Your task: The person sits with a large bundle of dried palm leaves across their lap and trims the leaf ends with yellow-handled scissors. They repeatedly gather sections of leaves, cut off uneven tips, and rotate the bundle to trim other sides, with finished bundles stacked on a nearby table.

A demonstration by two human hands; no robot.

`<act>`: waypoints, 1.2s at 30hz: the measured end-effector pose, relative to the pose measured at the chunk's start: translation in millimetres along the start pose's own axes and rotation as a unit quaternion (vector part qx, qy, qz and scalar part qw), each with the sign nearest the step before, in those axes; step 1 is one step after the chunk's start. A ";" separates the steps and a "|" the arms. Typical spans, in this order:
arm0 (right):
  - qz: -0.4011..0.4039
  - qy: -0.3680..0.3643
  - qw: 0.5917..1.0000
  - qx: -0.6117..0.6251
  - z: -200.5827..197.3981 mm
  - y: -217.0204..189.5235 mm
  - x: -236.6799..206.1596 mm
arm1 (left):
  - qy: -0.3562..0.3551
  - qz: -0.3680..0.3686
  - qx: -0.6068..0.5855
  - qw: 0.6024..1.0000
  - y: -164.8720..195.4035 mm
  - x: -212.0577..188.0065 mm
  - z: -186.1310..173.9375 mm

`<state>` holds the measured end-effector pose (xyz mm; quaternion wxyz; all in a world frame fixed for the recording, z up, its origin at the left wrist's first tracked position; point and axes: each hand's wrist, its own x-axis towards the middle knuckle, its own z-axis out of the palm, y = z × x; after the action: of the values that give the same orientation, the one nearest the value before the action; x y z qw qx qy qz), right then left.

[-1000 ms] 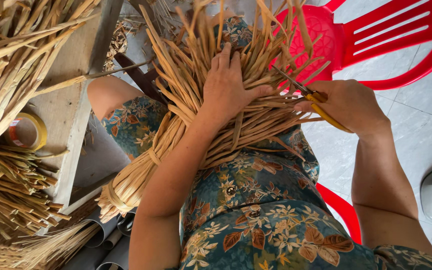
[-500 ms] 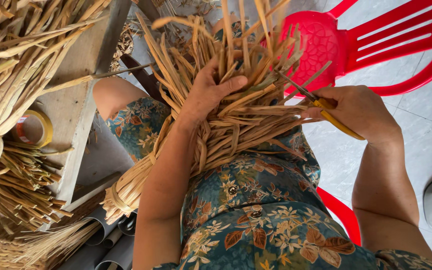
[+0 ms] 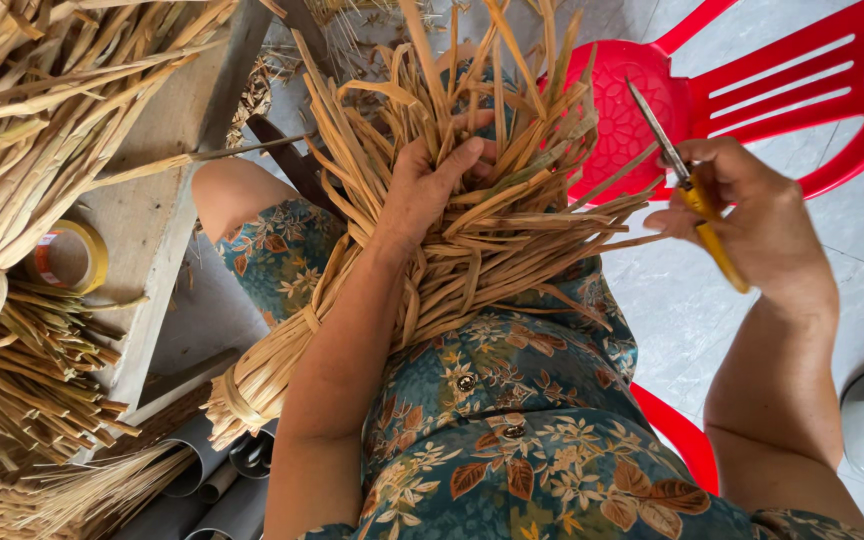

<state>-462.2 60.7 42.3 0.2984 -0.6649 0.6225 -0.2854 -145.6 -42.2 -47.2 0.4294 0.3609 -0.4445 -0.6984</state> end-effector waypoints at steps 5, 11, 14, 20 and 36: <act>-0.056 -0.060 0.991 0.109 39.1 -8.0 8.4 | 0.015 0.049 -0.026 0.998 3.7 -5.3 5.0; 0.060 -0.095 0.988 0.102 75.1 -19.7 21.5 | 0.020 0.060 -0.004 0.998 11.8 -14.9 5.4; 0.096 -0.051 0.989 0.100 78.5 -15.1 29.8 | 0.016 0.057 -0.021 0.998 13.7 -15.8 5.6; 0.093 -0.065 0.971 0.213 64.4 -12.3 24.6 | -0.003 0.048 -0.028 0.998 13.7 -17.6 6.8; 0.046 -0.042 0.980 0.189 64.2 -19.9 27.2 | -0.024 0.024 0.017 0.999 11.5 -19.4 12.2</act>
<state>-399.3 37.2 15.2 0.4570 -0.5787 0.5741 -0.3559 -146.0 -23.3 -29.9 0.4292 0.3406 -0.4755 -0.6883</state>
